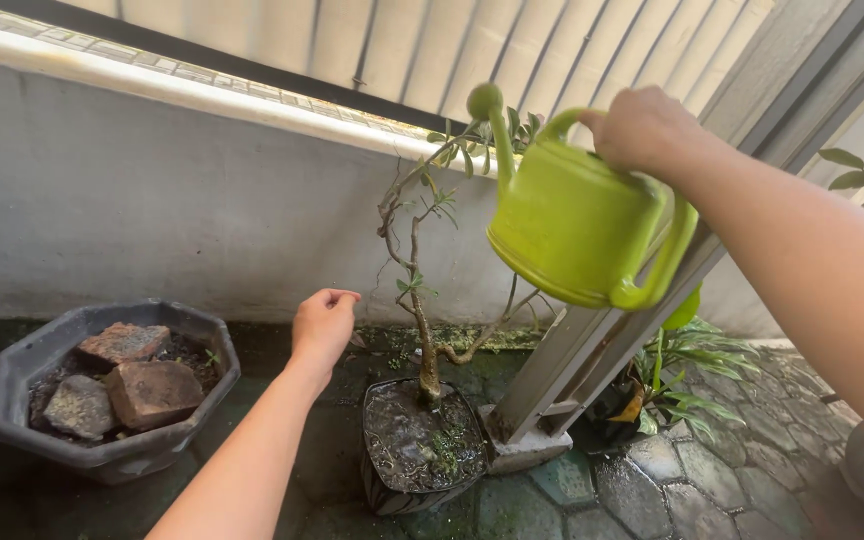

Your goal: Watering and spraying various potted plants in an outdoor garden area.

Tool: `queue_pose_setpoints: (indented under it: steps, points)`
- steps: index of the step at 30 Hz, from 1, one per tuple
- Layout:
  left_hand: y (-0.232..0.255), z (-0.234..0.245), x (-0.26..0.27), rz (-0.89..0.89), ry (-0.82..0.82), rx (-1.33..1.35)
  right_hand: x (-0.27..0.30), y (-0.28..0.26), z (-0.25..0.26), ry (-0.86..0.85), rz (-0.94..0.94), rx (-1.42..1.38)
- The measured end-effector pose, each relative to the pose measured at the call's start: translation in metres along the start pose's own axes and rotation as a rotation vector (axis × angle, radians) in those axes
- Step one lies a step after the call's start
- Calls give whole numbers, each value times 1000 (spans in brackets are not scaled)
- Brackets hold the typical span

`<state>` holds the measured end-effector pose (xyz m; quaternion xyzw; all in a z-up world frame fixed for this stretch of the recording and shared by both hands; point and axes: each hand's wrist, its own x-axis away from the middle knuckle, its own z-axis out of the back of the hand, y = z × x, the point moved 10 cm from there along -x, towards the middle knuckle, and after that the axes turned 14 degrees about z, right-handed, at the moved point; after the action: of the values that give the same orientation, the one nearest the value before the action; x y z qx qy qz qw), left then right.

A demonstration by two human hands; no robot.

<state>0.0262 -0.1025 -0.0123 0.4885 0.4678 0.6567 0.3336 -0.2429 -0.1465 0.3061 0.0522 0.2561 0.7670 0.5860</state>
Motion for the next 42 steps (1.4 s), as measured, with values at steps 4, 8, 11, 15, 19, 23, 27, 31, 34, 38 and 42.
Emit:
queue_pose_setpoints:
  steps: [4,8,11,15,19,23,27,31,34,38,42]
  points:
    - [-9,-9,-15,-3,-25,11,26,-13,-21,-27,-117,-81]
    - [-16,-11,-21,-8,-26,-34,74,-54,-62,-347,-12,-99]
    - [-20,-10,-23,-6,-26,-43,98,-67,-109,-525,79,-145]
    - [-22,-8,-27,9,-22,-39,116,-78,-153,-726,152,-240]
    - [-19,-7,-23,18,-23,-49,99,-65,-109,-742,104,-253]
    - [-17,-7,-23,2,-15,-37,43,-16,-33,-471,-60,-160]
    - [-16,-8,-28,-16,14,-37,-44,90,-33,86,-158,-76]
    - [-4,-9,-11,-29,2,-50,-39,112,-36,159,-215,-88]
    - [-1,-13,-9,-41,-9,-73,-11,99,-37,63,-241,-30]
    - [0,-15,-9,-48,-23,-83,26,63,-86,-295,-179,-271]
    - [-2,-17,-3,-57,-44,-99,65,30,-158,-702,-161,-404]
